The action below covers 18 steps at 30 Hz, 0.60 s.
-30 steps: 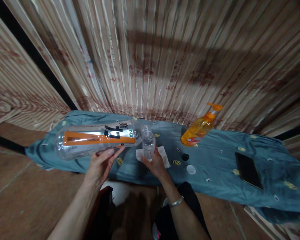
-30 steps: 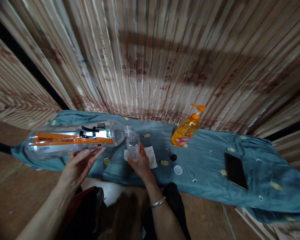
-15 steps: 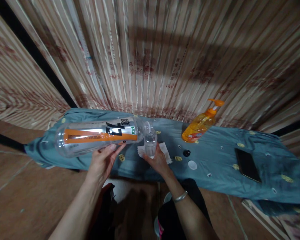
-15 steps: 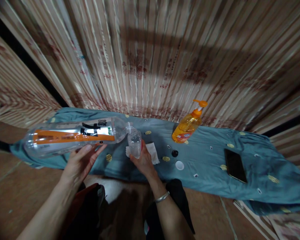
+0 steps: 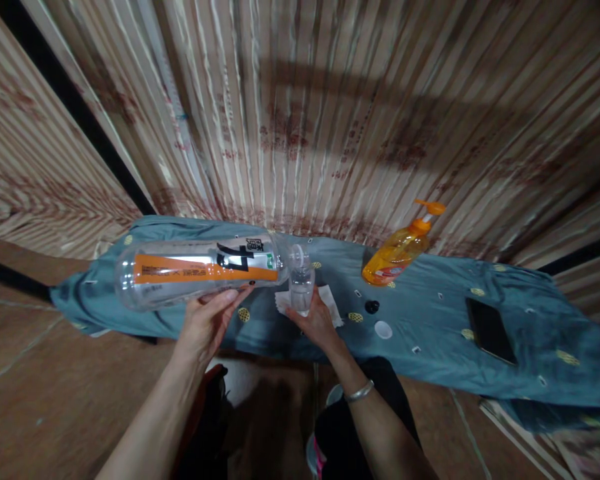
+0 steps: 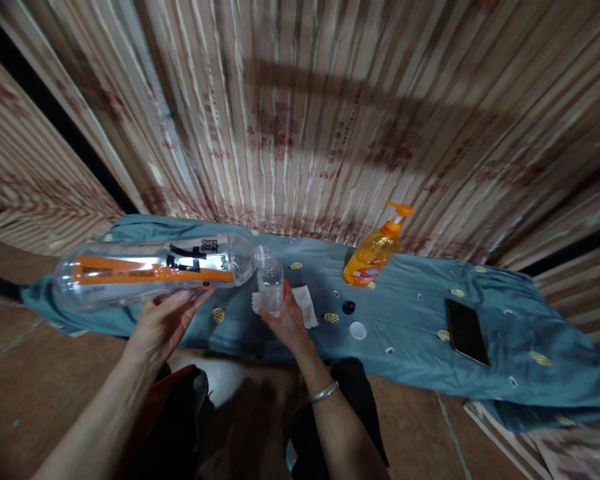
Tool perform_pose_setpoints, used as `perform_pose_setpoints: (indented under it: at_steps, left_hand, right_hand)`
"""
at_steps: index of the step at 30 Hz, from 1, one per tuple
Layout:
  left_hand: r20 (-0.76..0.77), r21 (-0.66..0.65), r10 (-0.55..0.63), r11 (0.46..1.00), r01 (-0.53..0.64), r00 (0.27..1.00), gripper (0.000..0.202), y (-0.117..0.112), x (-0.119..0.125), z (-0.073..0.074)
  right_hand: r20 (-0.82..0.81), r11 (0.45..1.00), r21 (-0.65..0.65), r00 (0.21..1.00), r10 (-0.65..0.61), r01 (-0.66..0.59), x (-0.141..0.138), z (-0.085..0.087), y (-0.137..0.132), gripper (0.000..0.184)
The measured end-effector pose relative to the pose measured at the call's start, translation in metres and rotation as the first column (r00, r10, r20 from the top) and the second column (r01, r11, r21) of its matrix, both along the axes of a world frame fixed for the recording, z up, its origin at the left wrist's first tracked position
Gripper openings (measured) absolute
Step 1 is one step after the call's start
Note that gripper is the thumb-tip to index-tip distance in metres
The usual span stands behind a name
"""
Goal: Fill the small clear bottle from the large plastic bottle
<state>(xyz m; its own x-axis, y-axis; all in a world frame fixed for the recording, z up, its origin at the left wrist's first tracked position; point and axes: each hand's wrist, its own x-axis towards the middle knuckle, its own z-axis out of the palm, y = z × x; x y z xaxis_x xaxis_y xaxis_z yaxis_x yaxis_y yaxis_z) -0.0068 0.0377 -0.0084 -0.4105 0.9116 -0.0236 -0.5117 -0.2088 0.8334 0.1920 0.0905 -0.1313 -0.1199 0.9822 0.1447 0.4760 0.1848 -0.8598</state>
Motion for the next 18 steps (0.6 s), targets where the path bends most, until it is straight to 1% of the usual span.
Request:
perform_pose_setpoints:
  at_steps: [9, 13, 18]
  left_hand:
    - [0.0, 0.01, 0.013, 1.0, -0.013, 1.0, 0.045, 0.0034, 0.0031, 0.0007]
    - [-0.004, 0.002, 0.015, 1.0, -0.015, 1.0, 0.045, 0.0048, 0.0039, 0.0012]
    - [-0.027, -0.006, 0.021, 1.0, -0.021, 0.999, 0.045, 0.005, 0.0033, 0.0025]
  right_hand:
    - [-0.002, 1.0, 0.001, 1.0, 0.014, -0.014, 0.0002, 0.0007, -0.0001, 0.081]
    - [0.0, 0.999, 0.0, 0.999, 0.035, -0.035, 0.0004, 0.0016, 0.0008, 0.085]
    - [-0.018, 0.999, 0.02, 0.999, 0.03, -0.03, 0.0016, 0.0006, 0.0019, 0.087]
